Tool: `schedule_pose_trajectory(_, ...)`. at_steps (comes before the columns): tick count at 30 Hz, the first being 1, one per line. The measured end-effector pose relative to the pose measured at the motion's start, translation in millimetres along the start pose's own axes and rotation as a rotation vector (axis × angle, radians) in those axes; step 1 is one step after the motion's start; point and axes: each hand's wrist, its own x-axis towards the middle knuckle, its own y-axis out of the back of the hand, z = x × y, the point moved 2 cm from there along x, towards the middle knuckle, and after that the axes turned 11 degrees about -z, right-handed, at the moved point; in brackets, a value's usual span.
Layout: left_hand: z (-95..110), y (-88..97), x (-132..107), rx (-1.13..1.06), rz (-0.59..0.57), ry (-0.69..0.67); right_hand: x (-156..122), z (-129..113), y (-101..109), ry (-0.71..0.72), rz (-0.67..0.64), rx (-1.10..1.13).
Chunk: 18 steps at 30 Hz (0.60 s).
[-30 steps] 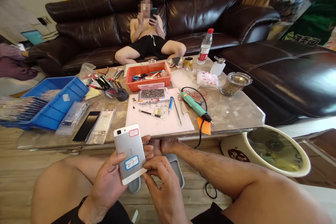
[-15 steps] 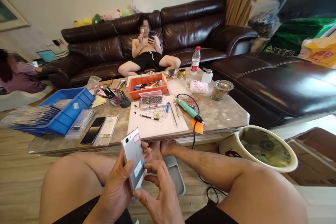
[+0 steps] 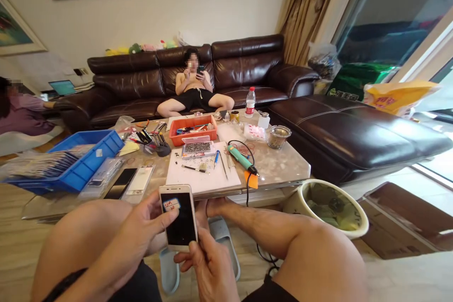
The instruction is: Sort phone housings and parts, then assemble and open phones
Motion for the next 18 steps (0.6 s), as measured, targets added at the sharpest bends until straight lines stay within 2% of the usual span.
schedule_pose_trajectory(3,36,15.0,15,0.156,-0.195,0.094,16,-13,3,0.015,-0.037,0.116)
schedule_pose_trajectory(6,68,28.8,40,0.363,-0.4,0.203,35,-29,9,-0.024,-0.026,0.131)
schedule_pose_trajectory(10,88,46.0,85,0.466,-0.588,0.269,38,-66,39,-0.088,0.074,-0.012)
schedule_pose_trajectory(12,86,55.6,109,0.449,-0.622,0.259,37,-81,61,-0.095,0.125,-0.065)
schedule_pose_trajectory(14,76,67.2,130,0.409,-0.616,0.257,45,-81,78,-0.128,0.135,-0.124)
schedule_pose_trajectory(16,58,79.6,145,0.342,-0.597,0.246,68,-63,83,-0.111,0.171,-0.135)
schedule_pose_trajectory(18,35,90.9,155,0.262,-0.555,0.207,99,-29,76,-0.114,0.168,-0.104)
